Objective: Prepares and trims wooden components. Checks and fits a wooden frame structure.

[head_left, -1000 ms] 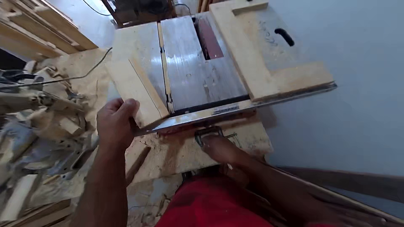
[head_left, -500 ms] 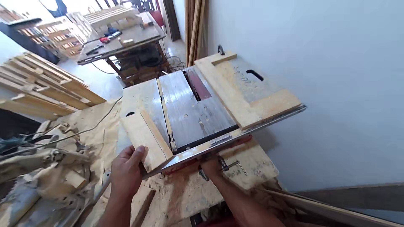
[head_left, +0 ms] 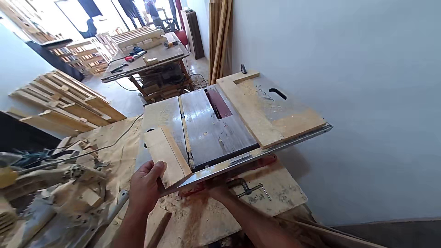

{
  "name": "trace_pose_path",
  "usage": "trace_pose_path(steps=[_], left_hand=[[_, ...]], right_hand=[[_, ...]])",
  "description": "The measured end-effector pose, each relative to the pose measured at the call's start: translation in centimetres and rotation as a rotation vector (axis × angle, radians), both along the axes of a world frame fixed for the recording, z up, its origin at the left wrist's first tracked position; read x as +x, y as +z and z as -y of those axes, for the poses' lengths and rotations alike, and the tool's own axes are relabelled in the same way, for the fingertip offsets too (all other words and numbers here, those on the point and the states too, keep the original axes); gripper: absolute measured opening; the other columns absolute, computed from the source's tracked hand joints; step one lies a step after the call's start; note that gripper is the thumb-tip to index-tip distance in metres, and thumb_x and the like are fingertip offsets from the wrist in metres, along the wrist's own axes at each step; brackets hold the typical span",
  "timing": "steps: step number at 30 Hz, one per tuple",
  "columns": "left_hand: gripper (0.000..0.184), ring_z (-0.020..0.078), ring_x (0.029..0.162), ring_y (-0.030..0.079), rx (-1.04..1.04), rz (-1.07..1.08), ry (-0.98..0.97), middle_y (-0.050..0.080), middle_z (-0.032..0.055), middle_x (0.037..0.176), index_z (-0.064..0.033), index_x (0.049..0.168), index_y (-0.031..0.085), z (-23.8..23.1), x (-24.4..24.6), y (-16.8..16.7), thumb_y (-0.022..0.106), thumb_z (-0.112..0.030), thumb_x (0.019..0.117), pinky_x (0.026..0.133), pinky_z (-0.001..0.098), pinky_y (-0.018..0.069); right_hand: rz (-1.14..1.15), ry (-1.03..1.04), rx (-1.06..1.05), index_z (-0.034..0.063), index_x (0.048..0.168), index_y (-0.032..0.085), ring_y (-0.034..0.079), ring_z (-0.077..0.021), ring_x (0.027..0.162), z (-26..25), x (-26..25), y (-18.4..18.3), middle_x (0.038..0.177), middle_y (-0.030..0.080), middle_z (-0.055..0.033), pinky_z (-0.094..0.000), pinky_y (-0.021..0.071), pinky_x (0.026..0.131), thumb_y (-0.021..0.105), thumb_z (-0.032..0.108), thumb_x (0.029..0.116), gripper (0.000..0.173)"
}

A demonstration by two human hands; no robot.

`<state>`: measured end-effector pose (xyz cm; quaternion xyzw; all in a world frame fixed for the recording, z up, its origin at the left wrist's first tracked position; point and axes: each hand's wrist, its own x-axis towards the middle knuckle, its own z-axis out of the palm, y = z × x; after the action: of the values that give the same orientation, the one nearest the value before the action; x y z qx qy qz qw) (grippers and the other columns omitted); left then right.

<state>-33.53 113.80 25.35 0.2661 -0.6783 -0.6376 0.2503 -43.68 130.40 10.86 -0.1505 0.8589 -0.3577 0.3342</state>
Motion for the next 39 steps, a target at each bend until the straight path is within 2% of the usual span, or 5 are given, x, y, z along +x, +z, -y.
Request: trace_pose_path(steps=[10,15,22,27,39], left_hand=[[0.027,0.0296,0.084,0.074,0.073,0.159,-0.244,0.074,0.019,0.1,-0.0028,0.128,0.065,-4.5,-2.6,2.0,0.06,-0.011,0.1022,0.075,0.0466,0.0637],[0.059,0.0251,0.087,0.074,-0.364,0.396,-0.195,0.075,0.0104,0.107,-0.0074,0.139,0.058,-9.6,-8.0,3.0,0.081,-0.031,0.0899,0.078,0.0491,0.0619],[0.1,0.0275,0.155,0.028,-1.156,0.448,-0.592,0.033,0.0041,0.166,-0.0224,0.157,0.044,-7.4,-8.3,1.7,0.055,-0.086,0.0802,0.122,0.0567,0.0301],[0.098,0.0268,0.158,0.019,-1.207,0.476,-0.711,0.011,0.0113,0.173,-0.0054,0.164,0.019,-7.3,-9.2,0.8,0.024,-0.077,0.0971,0.128,0.0523,0.0204],[0.093,0.0236,0.153,0.034,-1.298,0.409,-0.643,0.029,0.0154,0.167,-0.0018,0.16,0.032,-8.0,-10.5,0.4,0.041,-0.067,0.0946,0.123,0.0428,0.033]], right_hand=[[-0.453,0.5,-0.407,0.0139,0.11,0.075,0.071,-0.018,0.086,-13.1,4.3,14.3,0.095,0.074,-0.004,-0.0445,0.0604,0.079,0.058,0.043,0.103,0.034],[-1.01,0.406,-0.146,0.0206,0.139,0.063,0.054,-0.0261,0.135,-14.4,-3.6,16.4,0.143,0.059,-0.009,-0.0473,0.0482,0.11,0.07,0.055,0.0916,0.059],[-1.088,0.552,-0.038,0.0252,0.137,0.065,0.056,-0.0225,0.136,-13.9,-8.7,14.5,0.135,0.067,0.0024,-0.0617,0.0358,0.117,0.061,0.031,0.1008,0.037],[-1.053,0.583,0.029,0.0254,0.135,0.066,0.053,-0.0224,0.138,-13.4,-9.4,15.6,0.134,0.067,0.0047,-0.0643,0.0296,0.12,0.061,0.046,0.0989,0.042],[-0.976,0.622,0.039,0.0233,0.138,0.063,0.051,-0.0175,0.14,-14.3,-12.0,15.9,0.137,0.066,0.0081,-0.0626,0.0279,0.122,0.062,0.047,0.0984,0.046]])
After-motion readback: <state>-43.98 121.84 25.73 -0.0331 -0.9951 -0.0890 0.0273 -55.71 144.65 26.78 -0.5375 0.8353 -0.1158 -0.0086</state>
